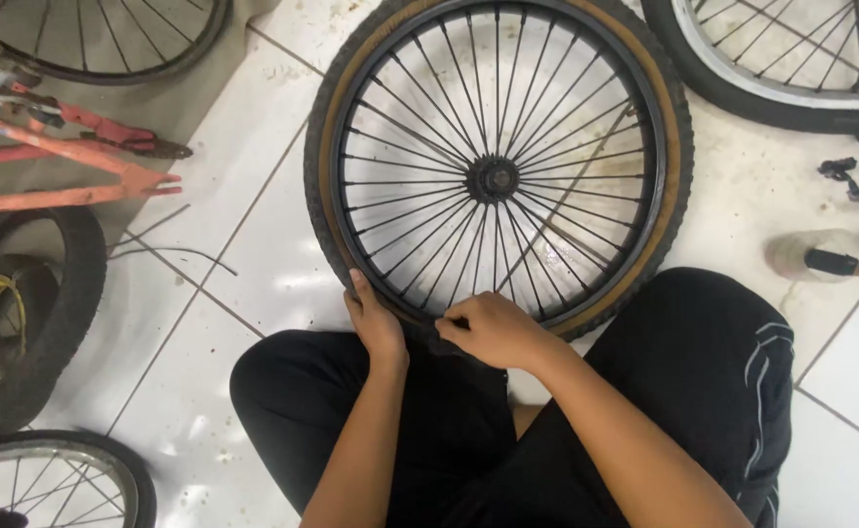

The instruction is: The person cleans the hub and spokes of a bicycle wheel using a cloth.

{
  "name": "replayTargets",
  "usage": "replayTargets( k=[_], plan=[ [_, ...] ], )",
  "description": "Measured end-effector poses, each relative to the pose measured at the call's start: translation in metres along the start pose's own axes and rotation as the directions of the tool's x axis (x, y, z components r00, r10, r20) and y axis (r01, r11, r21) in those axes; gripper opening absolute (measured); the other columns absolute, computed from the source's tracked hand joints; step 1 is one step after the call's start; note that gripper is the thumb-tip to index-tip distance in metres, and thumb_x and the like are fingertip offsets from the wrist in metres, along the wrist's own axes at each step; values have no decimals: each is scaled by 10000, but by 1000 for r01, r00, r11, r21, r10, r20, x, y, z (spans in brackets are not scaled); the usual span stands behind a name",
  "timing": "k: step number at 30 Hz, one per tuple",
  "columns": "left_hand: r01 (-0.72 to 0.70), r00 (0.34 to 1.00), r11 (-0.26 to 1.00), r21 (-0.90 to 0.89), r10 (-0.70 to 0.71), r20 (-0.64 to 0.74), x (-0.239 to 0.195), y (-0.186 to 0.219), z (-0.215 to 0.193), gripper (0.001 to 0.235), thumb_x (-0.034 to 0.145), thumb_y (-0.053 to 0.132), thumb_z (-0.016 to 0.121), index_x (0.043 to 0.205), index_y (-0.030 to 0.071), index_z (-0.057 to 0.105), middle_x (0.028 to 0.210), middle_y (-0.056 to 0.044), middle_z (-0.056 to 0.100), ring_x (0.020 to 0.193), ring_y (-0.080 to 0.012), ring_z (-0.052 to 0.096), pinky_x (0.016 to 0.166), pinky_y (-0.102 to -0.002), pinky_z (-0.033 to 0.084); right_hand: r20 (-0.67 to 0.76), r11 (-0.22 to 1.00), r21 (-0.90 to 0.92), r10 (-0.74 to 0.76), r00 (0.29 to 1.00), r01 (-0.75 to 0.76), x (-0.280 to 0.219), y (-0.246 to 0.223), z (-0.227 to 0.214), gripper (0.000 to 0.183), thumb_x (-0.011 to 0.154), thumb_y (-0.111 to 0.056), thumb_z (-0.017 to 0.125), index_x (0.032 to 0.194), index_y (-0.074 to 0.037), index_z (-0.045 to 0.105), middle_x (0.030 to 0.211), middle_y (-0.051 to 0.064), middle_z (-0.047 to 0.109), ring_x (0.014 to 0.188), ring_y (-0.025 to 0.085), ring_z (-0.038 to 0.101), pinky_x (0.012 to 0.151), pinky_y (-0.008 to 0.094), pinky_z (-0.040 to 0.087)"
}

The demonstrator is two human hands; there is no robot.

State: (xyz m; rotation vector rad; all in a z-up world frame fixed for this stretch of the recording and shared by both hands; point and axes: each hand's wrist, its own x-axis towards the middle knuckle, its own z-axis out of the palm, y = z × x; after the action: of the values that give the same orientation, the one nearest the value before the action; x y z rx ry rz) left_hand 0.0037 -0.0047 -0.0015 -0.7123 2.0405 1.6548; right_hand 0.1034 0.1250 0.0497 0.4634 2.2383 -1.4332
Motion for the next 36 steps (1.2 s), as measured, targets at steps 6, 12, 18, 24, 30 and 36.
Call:
replayTargets(
  k=[6,12,18,24,30,36],
  plan=[
    [-156,988,987,-42,155,-29,23,-25,-4,795,1000,668,495,1463,23,445,1446,-248,488,1378,-378,455,1143,-486,384,-273,873,-362,-434,859,326,24,3,38,231,1012,-288,556,1078,-98,670,1042,130,636,1054,358,608,768,464,574],
    [-147,988,980,131,153,-35,15,-10,-5,801,1003,688,430,1478,43,435,1481,-284,464,1404,-419,429,1159,-496,378,-180,855,-449,-372,911,260,15,2,33,268,997,-382,538,1007,-139,649,957,123,658,1033,339,639,772,467,571],
    [-69,998,998,9,69,-7,19,10,0,1005,970,732,487,1588,-8,204,1581,-282,308,1467,-405,331,1189,-516,347,-23,944,-329,-44,999,34,-7,1,5,579,1035,-456,396,854,-36,752,855,217,739,948,414,697,818,550,544],
    [54,998,990,-127,-52,23,1,18,1,1029,955,759,445,1592,-1,169,1585,-288,270,1462,-430,326,1180,-567,347,-718,886,-435,-449,532,161,28,26,-25,211,1040,-326,583,990,-132,649,1045,77,580,1022,350,601,858,417,522],
    [47,999,992,-116,-45,23,3,19,3,1025,961,753,423,1591,-12,160,1583,-308,274,1470,-452,307,1185,-575,331,-553,794,-605,-472,687,60,35,41,-7,344,978,-409,592,770,-135,596,844,61,553,909,311,583,755,431,482],
    [19,1000,991,-133,-16,25,15,11,2,993,974,746,403,1565,-29,216,1539,-321,328,1436,-463,353,1164,-576,365,-428,792,-591,-471,771,156,15,34,29,501,967,-497,593,670,-96,637,752,110,597,836,318,625,731,411,526]
  ],
)
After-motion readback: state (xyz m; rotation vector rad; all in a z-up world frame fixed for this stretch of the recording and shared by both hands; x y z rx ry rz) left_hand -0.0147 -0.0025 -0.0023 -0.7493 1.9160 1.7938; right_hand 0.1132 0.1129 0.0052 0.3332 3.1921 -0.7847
